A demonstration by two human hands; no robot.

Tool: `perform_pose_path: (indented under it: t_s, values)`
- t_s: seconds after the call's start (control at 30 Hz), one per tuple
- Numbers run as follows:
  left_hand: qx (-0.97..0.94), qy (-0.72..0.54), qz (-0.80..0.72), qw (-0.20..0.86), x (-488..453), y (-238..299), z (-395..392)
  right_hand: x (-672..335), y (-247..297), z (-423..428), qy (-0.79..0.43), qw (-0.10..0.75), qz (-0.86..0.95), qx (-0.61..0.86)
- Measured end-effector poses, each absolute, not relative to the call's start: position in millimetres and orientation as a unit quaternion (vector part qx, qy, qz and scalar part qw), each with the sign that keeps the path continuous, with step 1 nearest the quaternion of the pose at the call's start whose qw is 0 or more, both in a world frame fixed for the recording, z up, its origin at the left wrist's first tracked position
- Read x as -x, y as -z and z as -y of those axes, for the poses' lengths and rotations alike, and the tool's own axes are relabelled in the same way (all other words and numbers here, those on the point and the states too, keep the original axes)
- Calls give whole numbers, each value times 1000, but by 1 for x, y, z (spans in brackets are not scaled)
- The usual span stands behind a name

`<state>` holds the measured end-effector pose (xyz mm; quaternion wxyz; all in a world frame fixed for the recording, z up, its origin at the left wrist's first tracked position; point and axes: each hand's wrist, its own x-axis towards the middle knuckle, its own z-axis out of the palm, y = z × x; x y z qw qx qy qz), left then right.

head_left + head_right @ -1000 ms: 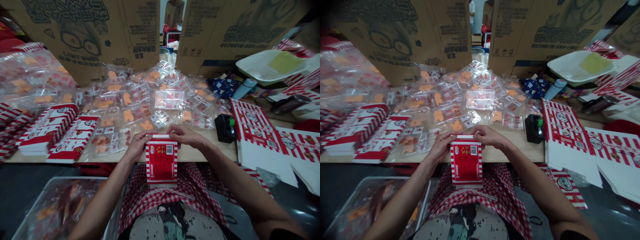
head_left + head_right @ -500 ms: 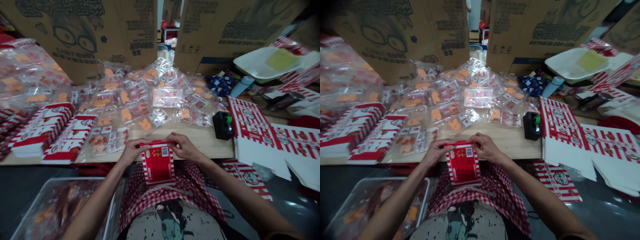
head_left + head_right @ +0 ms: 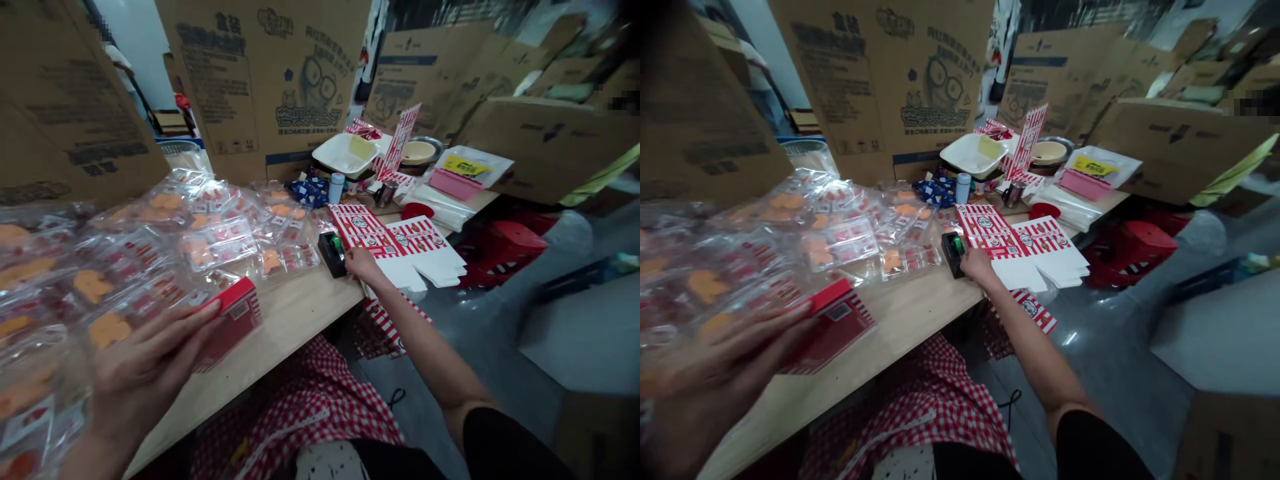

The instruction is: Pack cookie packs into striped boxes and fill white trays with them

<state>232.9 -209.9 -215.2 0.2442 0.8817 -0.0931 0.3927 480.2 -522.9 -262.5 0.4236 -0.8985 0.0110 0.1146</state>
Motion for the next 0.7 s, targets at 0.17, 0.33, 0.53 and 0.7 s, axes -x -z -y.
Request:
perform_pose_path:
  t_s: [0.17, 0.33, 0.53, 0.7]
  values:
    - [-892, -400, 118, 173, -250, 239, 225, -504, 303, 526, -200, 466, -100, 856]
    - [-903, -389, 139, 121, -247, 241, 232, -508, 307, 525, -228, 559, -127, 787]
    - [-890, -407, 107, 175, -247, 248, 218, -489, 310, 534, -166, 631, -93, 752]
    - [-886, -400, 81, 219, -246, 248, 209, -465, 331, 527, -90, 578, -67, 808]
